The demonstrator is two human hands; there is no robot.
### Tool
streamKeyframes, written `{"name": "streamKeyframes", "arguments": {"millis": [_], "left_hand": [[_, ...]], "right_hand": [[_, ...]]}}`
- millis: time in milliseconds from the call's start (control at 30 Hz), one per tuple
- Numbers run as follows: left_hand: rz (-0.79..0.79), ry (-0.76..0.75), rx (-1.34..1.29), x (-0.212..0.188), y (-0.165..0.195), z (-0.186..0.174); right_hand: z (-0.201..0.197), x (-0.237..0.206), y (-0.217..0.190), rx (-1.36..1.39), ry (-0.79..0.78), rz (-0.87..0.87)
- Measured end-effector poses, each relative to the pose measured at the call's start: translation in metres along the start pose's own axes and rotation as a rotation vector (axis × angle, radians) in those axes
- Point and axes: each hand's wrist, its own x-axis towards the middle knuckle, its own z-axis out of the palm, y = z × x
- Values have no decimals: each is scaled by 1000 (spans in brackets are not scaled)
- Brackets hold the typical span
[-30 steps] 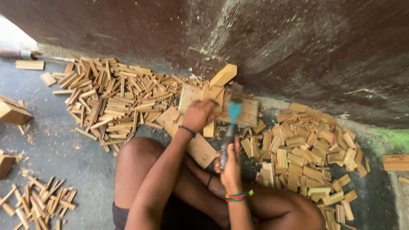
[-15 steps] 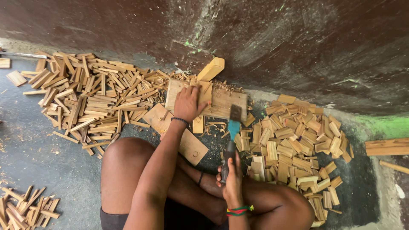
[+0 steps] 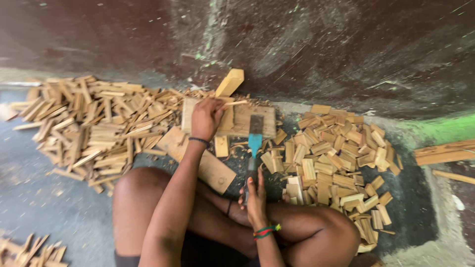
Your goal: The person sits on the floor and uses a chisel and mallet to carve a small wooden block. They repeatedly strike the chisel to shape the wood, occasionally adjusting the block's position. Wood shavings accumulate around the work area.
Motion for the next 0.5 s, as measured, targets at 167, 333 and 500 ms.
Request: {"name": "streamKeyframes", "arguments": {"millis": [167, 333, 500], "left_hand": [[-147, 54, -363, -10, 26, -33], [-267, 45, -656, -32, 27, -45], [-332, 35, -762, -48, 15, -58]], "right_hand": [[3, 13, 6, 41, -16, 15], [0, 20, 11, 20, -50, -32], [0, 27, 15, 31, -52, -11]]}}
